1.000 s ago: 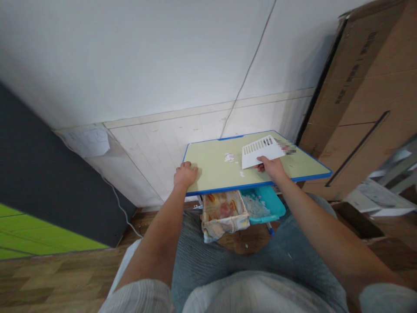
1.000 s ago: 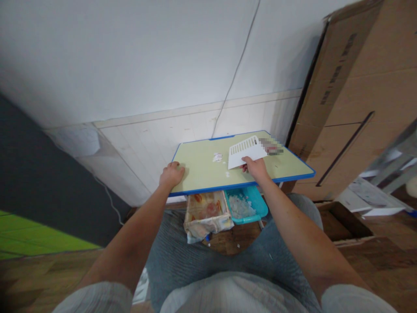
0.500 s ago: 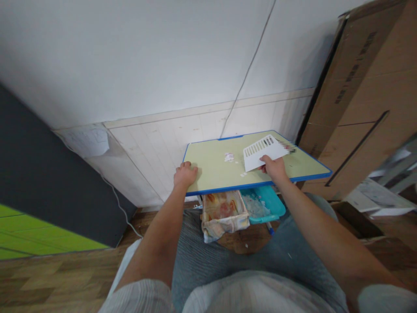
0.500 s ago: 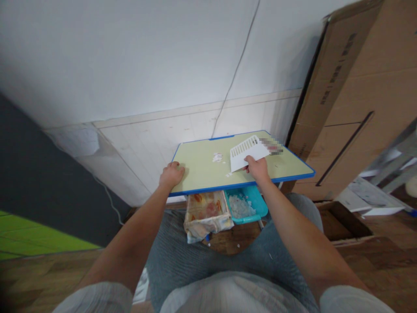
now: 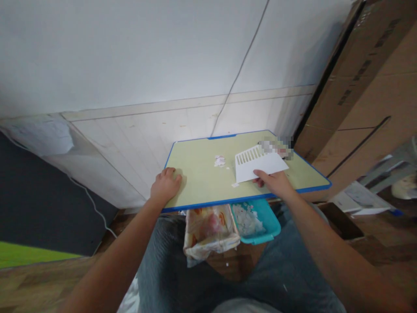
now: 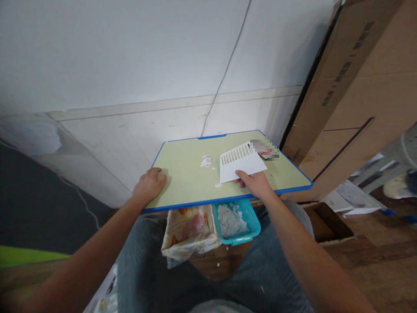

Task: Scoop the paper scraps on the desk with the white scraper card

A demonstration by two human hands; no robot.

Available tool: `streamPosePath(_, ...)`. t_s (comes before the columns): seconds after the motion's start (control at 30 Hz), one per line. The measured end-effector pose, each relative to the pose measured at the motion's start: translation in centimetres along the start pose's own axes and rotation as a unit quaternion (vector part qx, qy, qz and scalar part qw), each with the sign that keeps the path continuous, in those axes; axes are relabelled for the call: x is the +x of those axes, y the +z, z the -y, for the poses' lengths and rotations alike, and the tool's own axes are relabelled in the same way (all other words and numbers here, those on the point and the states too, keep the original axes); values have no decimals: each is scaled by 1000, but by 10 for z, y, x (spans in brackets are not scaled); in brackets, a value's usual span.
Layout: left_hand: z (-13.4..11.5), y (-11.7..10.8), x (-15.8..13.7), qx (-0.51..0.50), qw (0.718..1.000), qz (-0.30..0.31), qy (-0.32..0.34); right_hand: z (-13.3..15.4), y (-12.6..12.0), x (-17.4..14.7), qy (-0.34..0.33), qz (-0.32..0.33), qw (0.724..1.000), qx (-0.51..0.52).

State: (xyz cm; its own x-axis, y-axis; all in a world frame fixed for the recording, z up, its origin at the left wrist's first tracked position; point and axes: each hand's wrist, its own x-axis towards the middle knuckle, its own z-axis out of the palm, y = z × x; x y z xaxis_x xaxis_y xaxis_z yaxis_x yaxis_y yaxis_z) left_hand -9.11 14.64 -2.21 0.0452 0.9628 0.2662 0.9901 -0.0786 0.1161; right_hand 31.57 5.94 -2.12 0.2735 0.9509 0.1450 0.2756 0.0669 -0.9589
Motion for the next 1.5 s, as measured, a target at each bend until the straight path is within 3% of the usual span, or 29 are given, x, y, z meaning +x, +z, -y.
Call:
streamPosePath(0.2,21,6,7,-3,998,-14,59,-5,-9,-20,3,18,998,-52)
streamPosePath(0.33,30,7,34,-19,999,19,39,-5,-7,-26,51,3,997,-55)
streamPosePath(0.57,12,20,98,-57,993,61,80,17,-4,-40,129,-46,989,-54)
streamPosePath(0.83,16,29,124,-79,990,61,101,21,-6,-40,135,-67,988,-41)
streamPosePath(1.0,-5,28,142,-46,993,76,84,25,-12,-41,139,-47,988,-44)
streamPosePath(1.13,-17,39,148,-34,997,23,71,18,-23,-40,112,-65,989,-64)
streamPosePath(1.23,-16,43,145,-46,997,17,67,10,-30,-36,86,-41,993,-72)
streamPosePath(1.33,-16,39,139,-59,996,15,61,6,-33,-34,53,-48,994,-82)
streamPosePath(1.5,-25,28,132,-60,996,31,60,12,-28,-34,58,-44,995,-68)
